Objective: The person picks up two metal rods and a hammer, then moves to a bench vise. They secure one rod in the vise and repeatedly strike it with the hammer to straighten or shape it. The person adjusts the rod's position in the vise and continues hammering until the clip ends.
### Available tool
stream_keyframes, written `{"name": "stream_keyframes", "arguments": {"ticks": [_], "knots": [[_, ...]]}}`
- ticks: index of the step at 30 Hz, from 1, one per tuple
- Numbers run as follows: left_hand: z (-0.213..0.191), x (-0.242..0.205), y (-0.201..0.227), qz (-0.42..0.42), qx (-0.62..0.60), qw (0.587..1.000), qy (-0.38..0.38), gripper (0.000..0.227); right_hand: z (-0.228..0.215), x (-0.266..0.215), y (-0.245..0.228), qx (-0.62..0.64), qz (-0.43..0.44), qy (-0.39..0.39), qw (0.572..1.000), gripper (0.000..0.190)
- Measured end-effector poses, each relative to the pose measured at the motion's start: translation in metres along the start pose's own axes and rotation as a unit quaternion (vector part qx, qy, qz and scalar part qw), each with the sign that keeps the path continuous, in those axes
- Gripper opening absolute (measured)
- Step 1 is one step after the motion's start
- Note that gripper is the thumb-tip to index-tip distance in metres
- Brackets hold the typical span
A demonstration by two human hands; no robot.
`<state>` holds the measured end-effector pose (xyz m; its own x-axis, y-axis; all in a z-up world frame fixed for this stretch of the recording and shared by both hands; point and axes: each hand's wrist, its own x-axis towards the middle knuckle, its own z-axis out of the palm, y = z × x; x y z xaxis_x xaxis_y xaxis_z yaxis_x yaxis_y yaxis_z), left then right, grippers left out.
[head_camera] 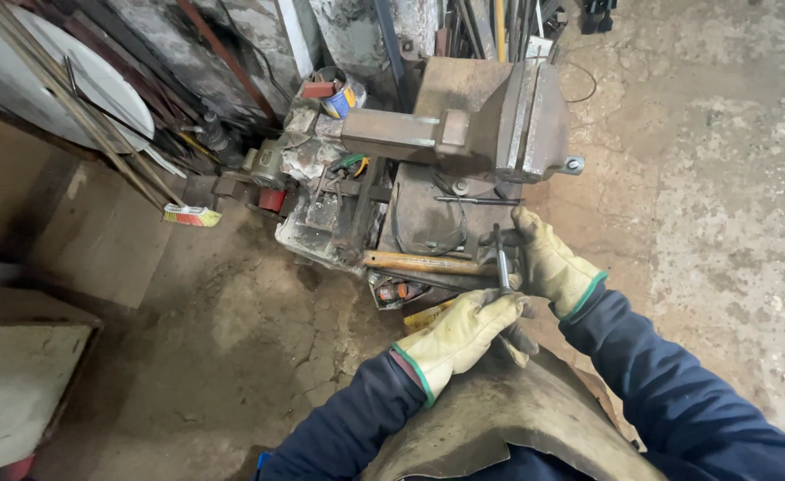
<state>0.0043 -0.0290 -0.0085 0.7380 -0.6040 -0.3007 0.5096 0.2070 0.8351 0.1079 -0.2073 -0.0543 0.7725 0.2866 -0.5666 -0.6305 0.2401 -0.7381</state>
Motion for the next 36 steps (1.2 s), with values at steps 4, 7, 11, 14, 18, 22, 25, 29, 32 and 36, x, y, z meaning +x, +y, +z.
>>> {"name": "stream_keyframes", "arguments": {"ticks": [4, 7, 11, 14, 18, 22, 25, 29, 32, 36], "knots": [[0.001, -0.001, 0.0, -0.002, -0.039, 0.999, -0.02, 0.044, 0.001, -0.001, 0.0, 0.021, -0.004, -0.005, 1.0, 0.065], [0.003, 0.001, -0.003, -0.002, -0.059, 0.998, -0.019, 0.043, -0.004, 0.003, 0.005, 0.018, -0.021, -0.024, 0.999, 0.055], [0.012, -0.004, 0.017, -0.003, 0.024, 1.0, 0.008, 0.043, -0.012, 0.006, 0.01, -0.054, -0.028, -0.031, 0.998, 0.042], [0.02, -0.013, 0.045, 0.007, 0.326, 0.939, 0.11, 0.04, -0.018, 0.007, 0.013, -0.06, -0.026, -0.02, 0.998, 0.04], [0.026, -0.01, 0.043, 0.0, 0.234, 0.965, 0.116, 0.04, 0.006, -0.019, -0.008, -0.062, -0.038, -0.01, 0.997, 0.044], [0.016, 0.0, 0.039, 0.039, 0.256, 0.957, 0.132, 0.044, 0.03, -0.061, -0.022, -0.012, -0.061, -0.072, 0.995, 0.068], [0.012, 0.01, 0.05, 0.023, 0.305, 0.946, 0.108, 0.044, -0.031, -0.05, 0.04, -0.002, -0.097, -0.12, 0.988, 0.079], [0.009, 0.029, 0.056, 0.072, 0.499, 0.859, 0.086, 0.05, -0.059, -0.054, 0.079, 0.026, -0.139, -0.138, 0.98, 0.076], [0.018, 0.028, 0.077, 0.076, 0.398, 0.914, 0.003, 0.044, 0.012, -0.108, 0.03, 0.075, -0.059, -0.051, 0.994, 0.066], [0.046, 0.03, 0.098, -0.113, 0.247, 0.963, 0.004, 0.041, -0.008, -0.116, 0.051, 0.096, -0.059, -0.012, 0.994, 0.059]]}}
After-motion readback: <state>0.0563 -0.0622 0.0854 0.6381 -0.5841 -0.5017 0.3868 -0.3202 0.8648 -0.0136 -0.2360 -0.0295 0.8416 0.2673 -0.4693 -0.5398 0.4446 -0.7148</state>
